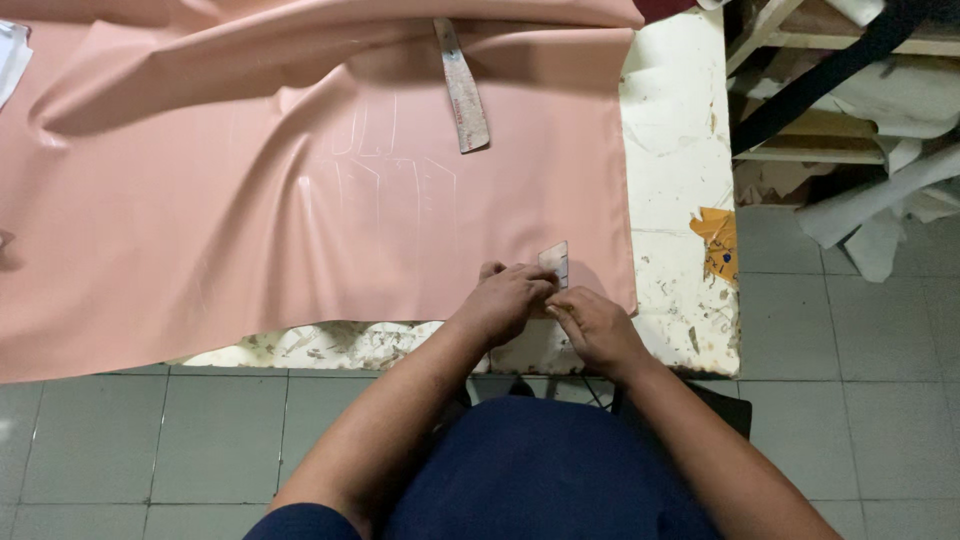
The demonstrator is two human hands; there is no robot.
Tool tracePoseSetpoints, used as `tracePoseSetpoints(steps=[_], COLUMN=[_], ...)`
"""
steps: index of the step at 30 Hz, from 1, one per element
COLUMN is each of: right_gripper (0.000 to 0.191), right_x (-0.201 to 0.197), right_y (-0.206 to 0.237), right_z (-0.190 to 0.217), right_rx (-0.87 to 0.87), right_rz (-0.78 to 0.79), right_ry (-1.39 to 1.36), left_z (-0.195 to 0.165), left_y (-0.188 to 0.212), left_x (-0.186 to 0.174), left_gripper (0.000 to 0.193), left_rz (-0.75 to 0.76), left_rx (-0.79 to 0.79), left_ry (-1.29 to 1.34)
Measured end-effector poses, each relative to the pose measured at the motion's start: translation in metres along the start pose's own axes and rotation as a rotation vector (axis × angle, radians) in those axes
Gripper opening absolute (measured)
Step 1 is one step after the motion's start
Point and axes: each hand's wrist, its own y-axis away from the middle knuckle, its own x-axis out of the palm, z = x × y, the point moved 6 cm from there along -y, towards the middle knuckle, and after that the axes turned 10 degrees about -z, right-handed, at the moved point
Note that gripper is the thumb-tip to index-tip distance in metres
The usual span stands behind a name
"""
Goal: The person uses a ruler and a pencil to mark straight lines on a large piece of pink fabric laid on a table. They repeatedly reposition the ruler and draw lines, creating a series of parallel markings across the fabric surface.
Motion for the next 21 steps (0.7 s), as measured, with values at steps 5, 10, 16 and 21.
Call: tracePoseSetpoints(steps=[5,10,16,21], right_gripper=[0.018,0.022,0.026,0.022], right_x=[-0.001,-0.022,-0.011,-0.012], right_y=[-0.006,-0.005,-0.014,-0.017], right_z=[0.000,-0.026,-0.050,-0.041], right_rx=[0.029,0.259,0.441,0.386], right_rz=[-0.056,-0.259,-0.187,-0.177], right_ry=[0.034,0.013,-0.233,-0.096], left_z=[0.000,-0.005,-0.008,-0.006], left_y=[0.003,0.011,0.013,0.012], left_x=[-0.001,-0.003,-0.006,-0.006], left_gripper=[0.039,0.040,0.043,0.045], left_rz=[-0.003,-0.013,-0.022,-0.010], left_rx=[0.054,0.016,0.041,0.037], left_ry=[0.030,0.003,-0.017,-0.011])
